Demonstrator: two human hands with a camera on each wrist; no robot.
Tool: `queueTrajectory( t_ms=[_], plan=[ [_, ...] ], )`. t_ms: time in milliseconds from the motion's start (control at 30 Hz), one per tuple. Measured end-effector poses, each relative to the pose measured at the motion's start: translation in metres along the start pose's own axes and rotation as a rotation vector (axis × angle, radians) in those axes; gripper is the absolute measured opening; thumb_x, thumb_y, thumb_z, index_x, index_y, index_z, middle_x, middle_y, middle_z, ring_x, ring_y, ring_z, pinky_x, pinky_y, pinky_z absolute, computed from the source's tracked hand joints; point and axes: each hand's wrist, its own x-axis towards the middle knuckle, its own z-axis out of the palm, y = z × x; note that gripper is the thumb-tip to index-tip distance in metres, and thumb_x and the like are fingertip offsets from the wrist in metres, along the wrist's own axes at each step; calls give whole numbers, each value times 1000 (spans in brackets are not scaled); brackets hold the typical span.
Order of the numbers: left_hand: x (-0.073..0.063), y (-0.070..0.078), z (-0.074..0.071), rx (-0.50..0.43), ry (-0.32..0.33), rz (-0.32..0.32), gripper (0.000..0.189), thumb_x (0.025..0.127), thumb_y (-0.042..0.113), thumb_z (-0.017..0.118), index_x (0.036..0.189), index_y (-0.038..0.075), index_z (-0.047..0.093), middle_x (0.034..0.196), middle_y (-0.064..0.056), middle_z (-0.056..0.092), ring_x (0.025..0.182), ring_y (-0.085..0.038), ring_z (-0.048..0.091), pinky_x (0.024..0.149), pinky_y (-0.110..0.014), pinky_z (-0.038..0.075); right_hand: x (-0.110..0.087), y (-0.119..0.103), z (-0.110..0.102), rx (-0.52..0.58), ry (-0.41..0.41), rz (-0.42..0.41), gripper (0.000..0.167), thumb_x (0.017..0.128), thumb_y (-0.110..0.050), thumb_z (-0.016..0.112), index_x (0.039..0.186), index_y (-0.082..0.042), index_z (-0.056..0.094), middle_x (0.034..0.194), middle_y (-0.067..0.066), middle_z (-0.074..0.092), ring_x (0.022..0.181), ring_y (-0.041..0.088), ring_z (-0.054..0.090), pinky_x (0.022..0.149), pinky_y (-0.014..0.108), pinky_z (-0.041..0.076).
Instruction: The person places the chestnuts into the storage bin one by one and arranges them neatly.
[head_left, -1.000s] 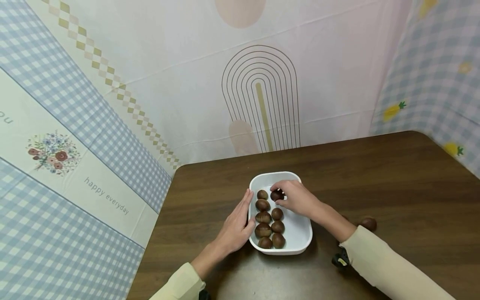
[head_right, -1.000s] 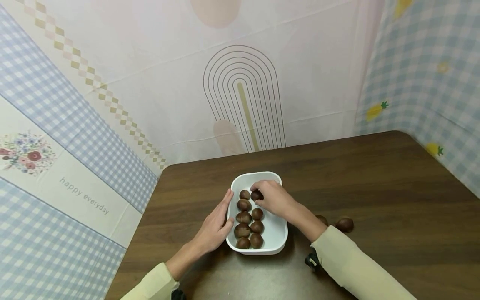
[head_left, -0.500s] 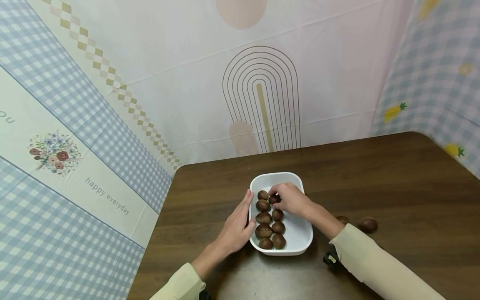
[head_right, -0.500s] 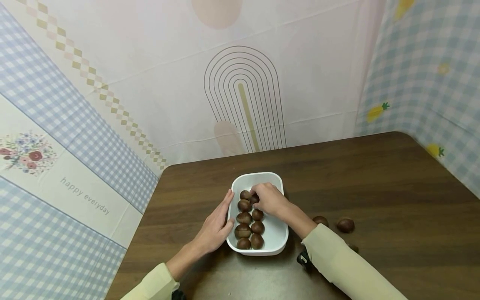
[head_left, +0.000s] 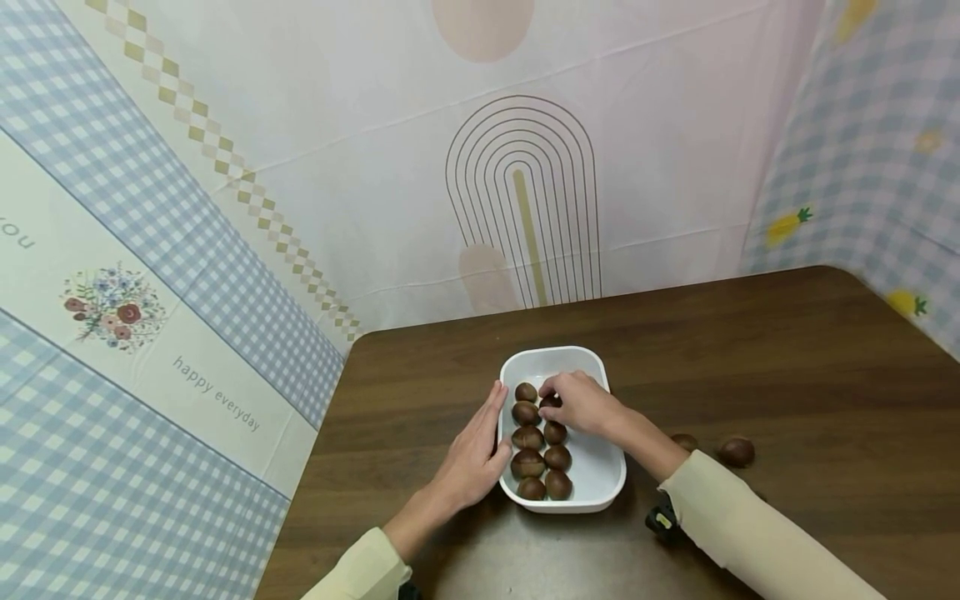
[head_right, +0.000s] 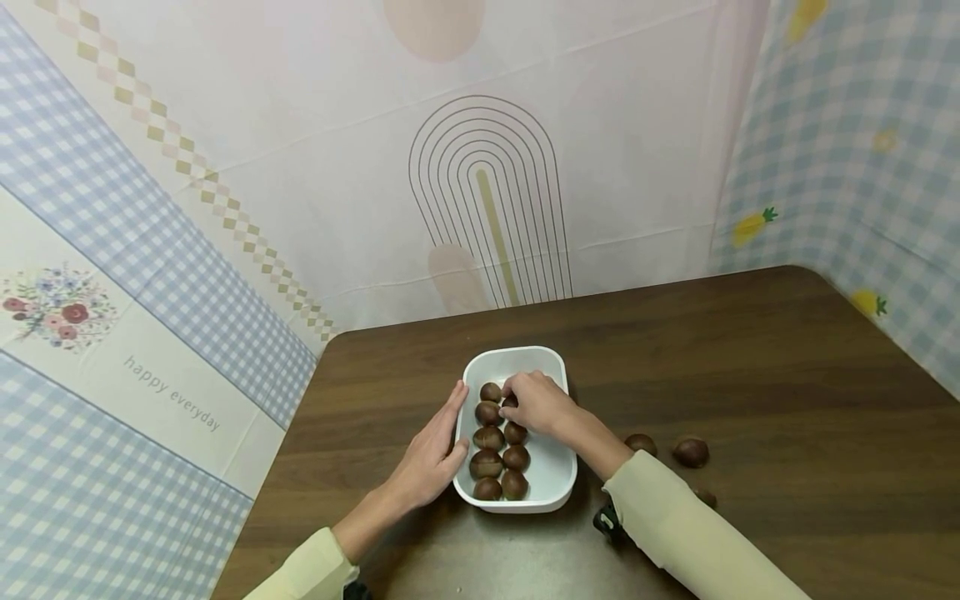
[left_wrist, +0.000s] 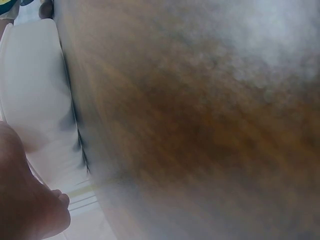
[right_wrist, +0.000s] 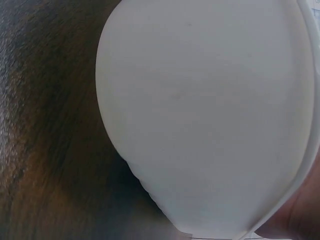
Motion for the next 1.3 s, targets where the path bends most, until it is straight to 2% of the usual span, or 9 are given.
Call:
queueTrajectory(
  t_ms=[133, 233, 367, 500, 833, 867, 1100, 1267, 1300],
  plan=[
    [1, 0, 1, -2, -1, 7, 77, 98, 19, 52, 169, 5, 25, 176, -9, 20, 158, -22, 27, 121, -47, 36, -3, 0, -1, -5, -11, 4, 24, 95, -12, 79, 115, 2, 77, 107, 10, 78, 85, 15, 66, 75, 35, 55],
    [1, 1, 1, 0, -4, 7, 77, 98, 19, 52, 169, 5, 25, 177, -9, 20, 158, -22, 27, 121, -47, 36, -6, -2, -3, -18, 9, -14, 28, 96, -12, 78, 119, 3, 76, 113, 14, 77, 95, 21, 70, 82, 40, 57],
    [1, 1, 1, -1, -5, 7, 77, 98, 19, 52, 169, 5, 25, 177, -8, 20, 158, -21, 27, 121, -48, 36, -14, -4, -9, -21, 107, -52, 30, 96, -13, 77, 122, 3, 74, 121, 17, 75, 111, 33, 71, 93, 50, 57],
    [0, 3, 1, -7, -3, 6, 77, 98, 20, 51, 169, 6, 25, 177, -8, 20, 158, -21, 27, 121, -48, 36, -27, -4, -21, 15, 223, -89, 30, 97, -11, 77, 124, 1, 73, 126, 17, 73, 113, 38, 70, 93, 53, 58],
    [-2, 3, -1, -6, 1, -2, 77, 98, 19, 51, 169, 6, 25, 177, -7, 20, 158, -22, 27, 121, -48, 36, -76, 11, -64, 34, 410, -108, 29, 98, -6, 74, 127, -5, 72, 125, 11, 73, 104, 29, 70, 82, 49, 58],
    [-3, 3, 0, -6, 4, -1, 77, 98, 19, 52, 169, 5, 25, 177, -7, 20, 158, -23, 28, 121, -48, 36, -81, 14, -68, 32, 418, -105, 30, 98, -6, 74, 128, -5, 72, 127, 12, 72, 111, 32, 70, 85, 53, 58],
    [-3, 2, 0, -7, 2, -15, 77, 98, 19, 52, 169, 6, 26, 177, -7, 19, 158, -21, 27, 122, -47, 34, -114, 35, -97, -17, 429, -59, 37, 100, -12, 74, 136, -6, 69, 135, 18, 69, 112, 41, 69, 86, 61, 56],
    [-2, 2, 1, -8, 6, -11, 76, 98, 19, 52, 169, 6, 26, 177, -6, 19, 158, -23, 27, 122, -47, 35, -130, 52, -104, -52, 431, -30, 41, 100, -13, 74, 139, -6, 67, 136, 21, 69, 104, 41, 70, 76, 52, 56],
    [-2, 2, 1, -8, 7, -9, 76, 98, 19, 52, 169, 5, 26, 177, -6, 19, 158, -23, 27, 122, -48, 35, -133, 55, -105, -61, 433, -27, 41, 100, -13, 75, 140, -6, 67, 135, 21, 69, 95, 36, 70, 74, 48, 54]
  ],
)
